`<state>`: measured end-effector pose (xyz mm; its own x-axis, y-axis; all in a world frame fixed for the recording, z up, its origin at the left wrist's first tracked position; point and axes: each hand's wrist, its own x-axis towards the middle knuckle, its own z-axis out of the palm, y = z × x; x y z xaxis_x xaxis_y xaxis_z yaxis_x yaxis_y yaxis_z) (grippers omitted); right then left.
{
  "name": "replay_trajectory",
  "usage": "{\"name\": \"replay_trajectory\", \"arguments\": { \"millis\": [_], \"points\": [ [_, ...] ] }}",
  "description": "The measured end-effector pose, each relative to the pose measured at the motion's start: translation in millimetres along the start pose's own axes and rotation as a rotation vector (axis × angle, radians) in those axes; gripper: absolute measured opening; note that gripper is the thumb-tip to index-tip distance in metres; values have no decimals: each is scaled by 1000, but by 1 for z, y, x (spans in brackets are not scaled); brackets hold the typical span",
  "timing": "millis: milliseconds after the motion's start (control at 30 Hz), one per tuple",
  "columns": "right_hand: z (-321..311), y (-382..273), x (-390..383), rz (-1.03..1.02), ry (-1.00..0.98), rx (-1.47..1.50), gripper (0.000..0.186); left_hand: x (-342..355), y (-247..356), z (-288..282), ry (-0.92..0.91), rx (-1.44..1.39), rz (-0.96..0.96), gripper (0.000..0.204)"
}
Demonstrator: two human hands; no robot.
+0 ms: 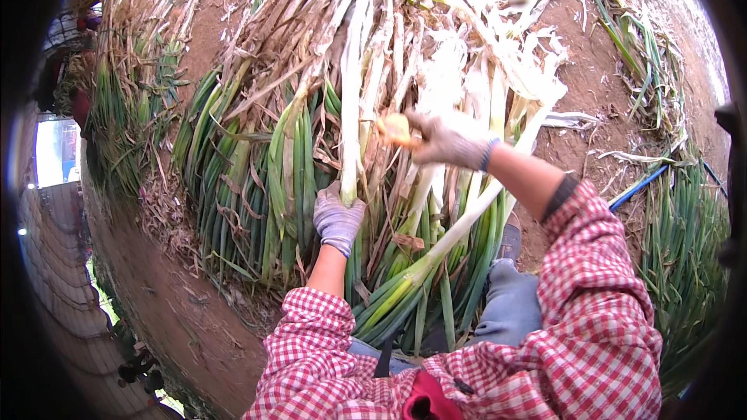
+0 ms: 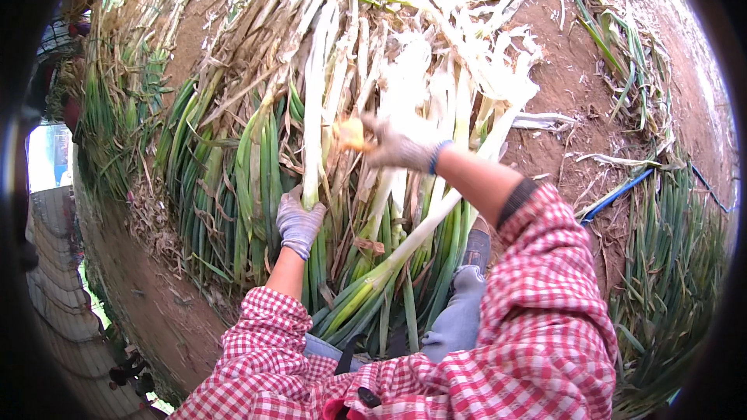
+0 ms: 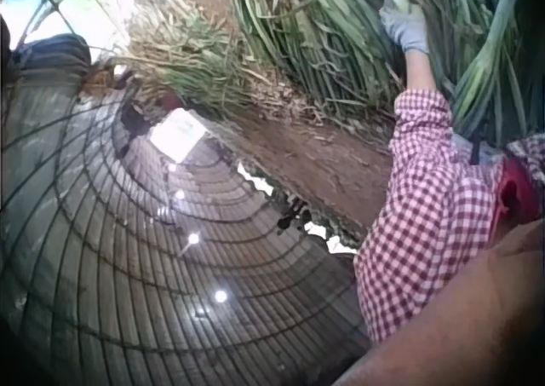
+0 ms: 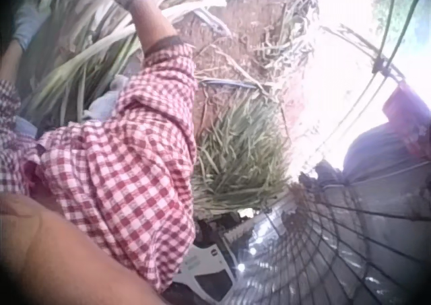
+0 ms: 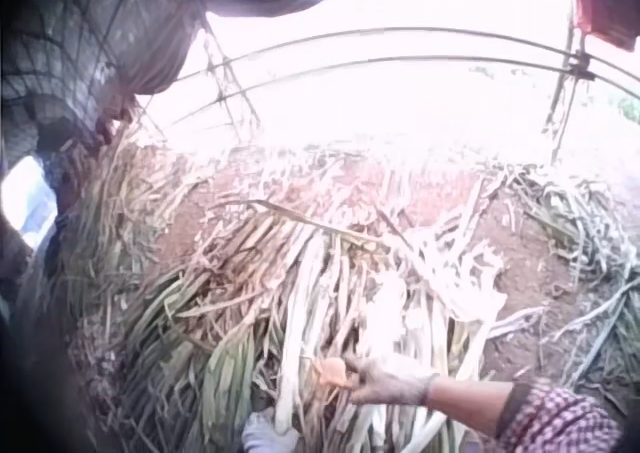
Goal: The person sits on the ground and uses a small knife to trim the outer layers of long green leaves, likely leeks or onions. They repeatedly peel and cut the leaves, discarding the trimmed parts onto the ground.
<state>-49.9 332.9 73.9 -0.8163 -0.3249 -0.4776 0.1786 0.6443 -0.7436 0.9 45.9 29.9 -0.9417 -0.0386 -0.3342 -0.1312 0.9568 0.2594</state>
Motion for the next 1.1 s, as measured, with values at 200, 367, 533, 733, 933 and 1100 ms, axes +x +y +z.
{"name": "replay_trajectory", "arguments": {
  "millis": [200,367,533,733,933,1100],
  "points": [
    [50,-22,-92,-128,-325,-264,68,-101,-30,85,-123,-220,341,57],
    [27,6,-50,187,-113,-88,86,-96,23,40,-257,-61,474,51],
    [32,2,-43,177,-99,-60,78,-42,9,12,26,-386,272,24],
    [71,-5,-58,-51,-328,22,55,43,-40,27,-74,88,58,61],
    [36,-27,-52,151,-306,35,64,43,-26,20,-92,101,-24,71],
    [19,-14,-29,134,-185,29,80,42,-27,18,-125,72,-58,77]
  ]
}}
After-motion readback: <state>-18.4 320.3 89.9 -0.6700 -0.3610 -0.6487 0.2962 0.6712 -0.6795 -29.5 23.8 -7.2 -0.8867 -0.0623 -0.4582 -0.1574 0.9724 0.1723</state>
